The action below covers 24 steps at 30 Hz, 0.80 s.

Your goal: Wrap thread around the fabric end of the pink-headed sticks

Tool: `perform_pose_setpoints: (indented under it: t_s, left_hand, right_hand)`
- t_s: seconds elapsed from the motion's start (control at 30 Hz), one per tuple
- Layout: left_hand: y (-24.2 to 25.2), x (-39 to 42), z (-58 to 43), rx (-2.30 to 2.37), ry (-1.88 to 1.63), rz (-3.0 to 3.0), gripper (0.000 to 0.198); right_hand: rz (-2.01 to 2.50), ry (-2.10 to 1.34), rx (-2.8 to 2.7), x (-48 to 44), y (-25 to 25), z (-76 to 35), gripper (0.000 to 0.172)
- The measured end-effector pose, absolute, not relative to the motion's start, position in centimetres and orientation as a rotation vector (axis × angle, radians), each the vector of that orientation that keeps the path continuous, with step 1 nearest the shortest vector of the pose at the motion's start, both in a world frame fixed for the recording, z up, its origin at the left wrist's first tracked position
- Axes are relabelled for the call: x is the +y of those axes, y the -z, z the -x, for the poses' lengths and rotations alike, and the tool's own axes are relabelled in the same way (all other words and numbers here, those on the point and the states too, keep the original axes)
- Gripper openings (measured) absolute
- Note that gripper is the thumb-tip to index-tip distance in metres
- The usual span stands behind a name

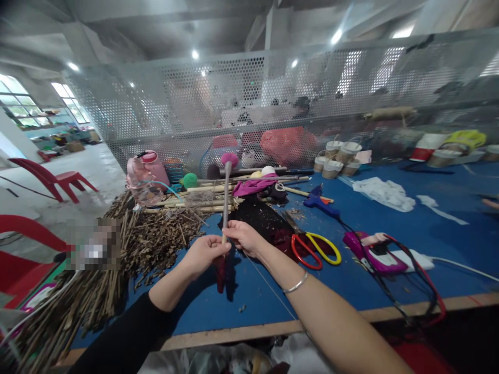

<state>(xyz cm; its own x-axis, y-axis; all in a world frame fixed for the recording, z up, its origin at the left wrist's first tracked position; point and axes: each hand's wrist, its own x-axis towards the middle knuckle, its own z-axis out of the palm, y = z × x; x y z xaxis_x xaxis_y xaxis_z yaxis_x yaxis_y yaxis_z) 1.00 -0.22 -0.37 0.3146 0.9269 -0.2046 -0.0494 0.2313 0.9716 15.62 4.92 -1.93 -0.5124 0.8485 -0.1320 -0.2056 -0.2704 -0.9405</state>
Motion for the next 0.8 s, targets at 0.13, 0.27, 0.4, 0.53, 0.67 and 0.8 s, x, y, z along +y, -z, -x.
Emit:
perform_pose_setpoints:
  t_s: [0.13,0.27,0.4,0.53,0.67,0.8]
  left_hand:
    - [-0.3,-0.2,-0.6,0.815,-0.755,-0.959,0.036]
    - [-0.2,0.0,-0.5,0.792,-0.725,-0.876,0.037]
    - [0.3,0.1,-0.1,1.127,-0.773,-1.179,0.035]
    - [0.6,0.1,0.1,1.301,-0.79,-1.358,0.037]
    - [0.5,0.1,0.0,1.201,-0.817,-1.313,0.037]
    - [0.2,0.2,-0.2,0.966,-0.833,-1.15,0.037]
  right_hand:
    - [0.756,-2.013,-1.223,4.8,1.3,-16.6,0.033]
    - [0.768,-2.039,-1.231,5.0,1.4,-16.8,0.033]
    - [0.913,-1.917,-1.268,5.1,1.8,-16.1,0.032]
    - [0.985,-1.859,-1.28,5.2,1.9,-15.9,0.033]
    - [0.895,-2.011,-1.233,5.2,1.8,-16.1,0.03]
    - [0.755,-2.04,-1.162,5.1,1.3,-15.9,0.03]
